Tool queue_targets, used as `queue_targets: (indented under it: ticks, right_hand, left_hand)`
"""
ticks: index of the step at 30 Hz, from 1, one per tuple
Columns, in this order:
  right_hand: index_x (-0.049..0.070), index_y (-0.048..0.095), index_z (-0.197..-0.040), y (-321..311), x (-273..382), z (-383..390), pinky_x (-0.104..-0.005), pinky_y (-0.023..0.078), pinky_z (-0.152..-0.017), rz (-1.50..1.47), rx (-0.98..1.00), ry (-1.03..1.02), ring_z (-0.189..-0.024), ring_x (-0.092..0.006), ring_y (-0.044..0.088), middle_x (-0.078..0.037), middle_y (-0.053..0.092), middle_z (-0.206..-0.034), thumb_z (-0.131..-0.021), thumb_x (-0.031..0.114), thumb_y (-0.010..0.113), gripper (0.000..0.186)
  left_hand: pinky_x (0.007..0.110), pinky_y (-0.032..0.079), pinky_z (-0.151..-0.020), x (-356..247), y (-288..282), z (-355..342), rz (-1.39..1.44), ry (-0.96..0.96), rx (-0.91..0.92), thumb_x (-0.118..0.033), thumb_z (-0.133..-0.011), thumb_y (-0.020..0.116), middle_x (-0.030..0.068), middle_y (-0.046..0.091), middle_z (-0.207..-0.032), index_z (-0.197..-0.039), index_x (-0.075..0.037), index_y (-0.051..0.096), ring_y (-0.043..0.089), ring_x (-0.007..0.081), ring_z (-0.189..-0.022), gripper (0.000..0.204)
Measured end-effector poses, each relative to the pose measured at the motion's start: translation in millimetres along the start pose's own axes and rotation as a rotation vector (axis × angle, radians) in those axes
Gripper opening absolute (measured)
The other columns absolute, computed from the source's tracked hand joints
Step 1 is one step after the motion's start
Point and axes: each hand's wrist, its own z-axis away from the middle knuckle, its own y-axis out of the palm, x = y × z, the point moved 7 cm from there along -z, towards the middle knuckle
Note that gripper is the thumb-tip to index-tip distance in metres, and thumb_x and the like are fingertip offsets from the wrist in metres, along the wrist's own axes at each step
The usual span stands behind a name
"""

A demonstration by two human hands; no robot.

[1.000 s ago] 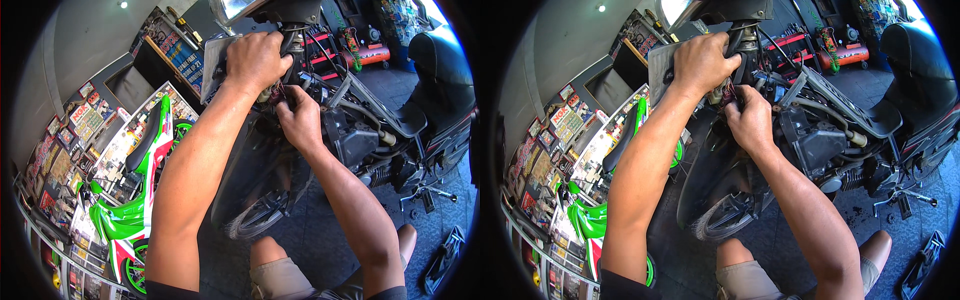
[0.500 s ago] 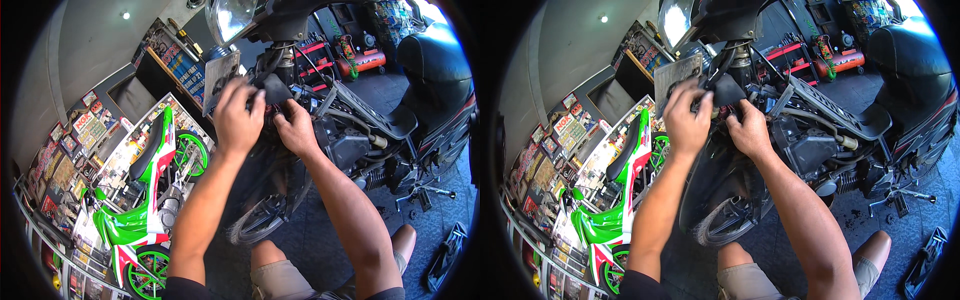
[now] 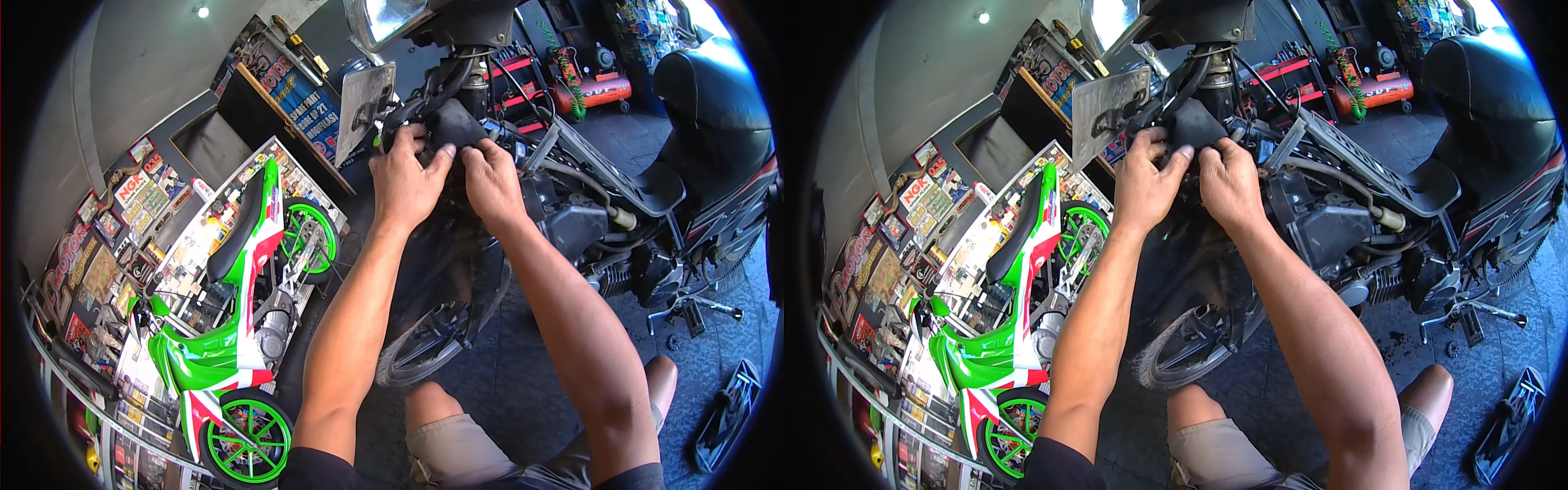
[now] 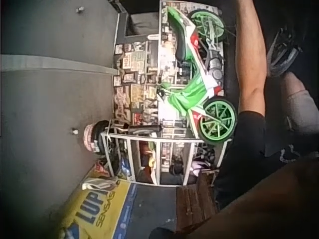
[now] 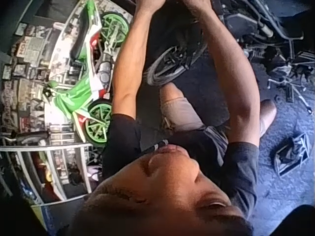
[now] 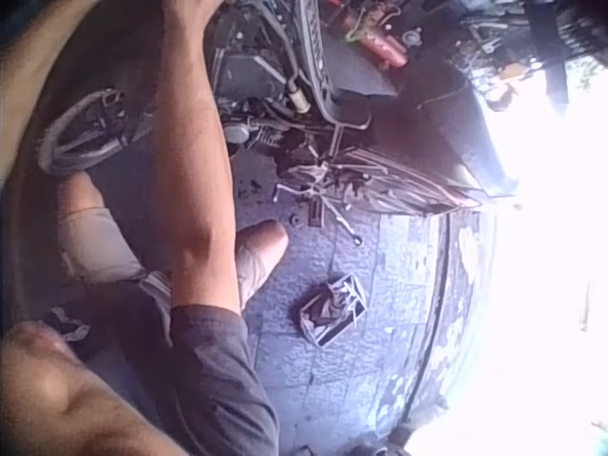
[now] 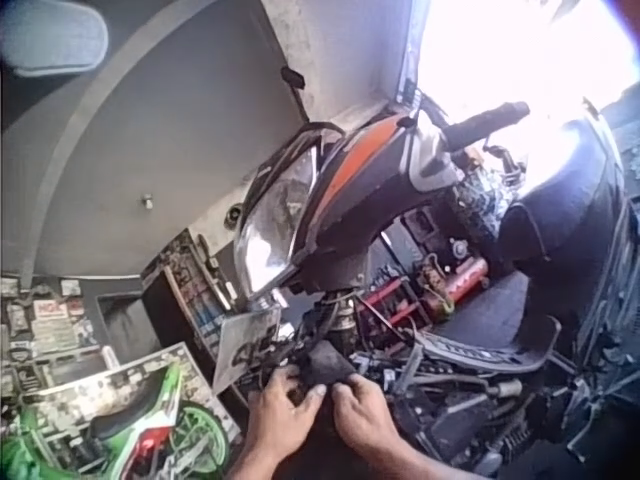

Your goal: The recorder is shown troubleshooting and repairing wiring behind the front cowl of a motorcycle.

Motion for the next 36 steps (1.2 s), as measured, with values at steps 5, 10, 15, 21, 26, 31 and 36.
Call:
queue_targets:
  ticks: [5, 10, 15, 21, 26, 31, 36]
  right_hand:
    - [-0.009, 0.072, -0.105, -3, 18, -9, -0.0433, 0.056, -0.082, 0.208, -0.047, 0.002, -0.086, -0.0330, 0.075, -0.025, 0.075, -0.087, -0.093, 0.019, 0.057, 0.034]
    - [-0.007, 0.075, -0.102, -7, 33, -19, -0.0460, 0.056, -0.089, 0.391, 0.075, 0.070, -0.099, -0.0431, 0.073, -0.032, 0.073, -0.094, -0.088, 0.023, 0.064, 0.035]
    - [-0.005, 0.076, -0.100, -6, 52, -27, -0.0467, 0.056, -0.089, 0.590, 0.167, 0.040, -0.100, -0.0431, 0.073, -0.031, 0.073, -0.096, -0.088, 0.025, 0.069, 0.033]
    - [-0.003, 0.076, -0.098, 6, 88, -41, -0.0493, 0.055, -0.083, 1.066, 0.323, -0.396, -0.093, -0.0441, 0.071, -0.028, 0.072, -0.092, -0.094, 0.028, 0.070, 0.031]
    - [0.003, 0.079, -0.089, 0, 89, -51, -0.0489, 0.058, -0.082, 1.066, 0.363, -0.441, -0.087, -0.0402, 0.073, -0.023, 0.073, -0.082, -0.090, 0.035, 0.073, 0.032]
    - [0.001, 0.078, -0.093, -4, 80, -54, -0.0457, 0.058, -0.075, 1.020, 0.419, -0.419, -0.081, -0.0386, 0.073, -0.022, 0.072, -0.080, -0.091, 0.025, 0.075, 0.024]
    - [0.003, 0.078, -0.089, -4, 78, -51, -0.0494, 0.060, -0.080, 0.994, 0.410, -0.477, -0.084, -0.0411, 0.074, -0.023, 0.073, -0.082, -0.085, 0.023, 0.073, 0.020]
  left_hand:
    - [0.039, 0.057, -0.077, 13, 5, 0, 0.089, -0.121, 0.035, -0.025, -0.093, 0.078, 0.0205, 0.078, -0.096, -0.119, 0.006, 0.064, 0.077, 0.0300, -0.085, 0.042]
    - [0.044, 0.041, -0.089, 13, 9, 4, -0.036, -0.081, -0.070, -0.032, -0.097, 0.073, 0.0151, 0.077, -0.085, -0.112, -0.003, 0.067, 0.073, 0.0337, -0.080, 0.033]
    - [0.043, 0.040, -0.087, 1, 7, 6, -0.200, 0.046, -0.211, -0.031, -0.100, 0.070, 0.0152, 0.075, -0.079, -0.108, -0.006, 0.068, 0.071, 0.0353, -0.074, 0.026]
    - [0.051, 0.048, -0.060, 13, -3, -7, -0.036, -0.101, -0.277, -0.030, -0.104, 0.062, 0.0243, 0.064, -0.066, -0.080, 0.001, 0.066, 0.066, 0.0468, -0.067, 0.039]
    - [0.050, 0.043, -0.056, 8, 1, -4, -0.005, -0.148, -0.301, -0.026, -0.104, 0.062, 0.0248, 0.058, -0.061, -0.075, 0.004, 0.061, 0.057, 0.0444, -0.057, 0.042]
    - [0.034, 0.039, -0.058, 15, 11, 17, 0.264, -0.305, -0.314, -0.024, -0.107, 0.062, 0.0009, 0.061, -0.069, -0.085, 0.004, 0.064, 0.044, 0.0088, -0.067, 0.036]
    - [0.033, 0.053, -0.082, 14, 21, 33, 0.478, -0.250, -0.315, -0.011, -0.102, 0.065, 0.0127, 0.073, -0.098, -0.116, 0.007, 0.068, 0.066, 0.0168, -0.089, 0.023]
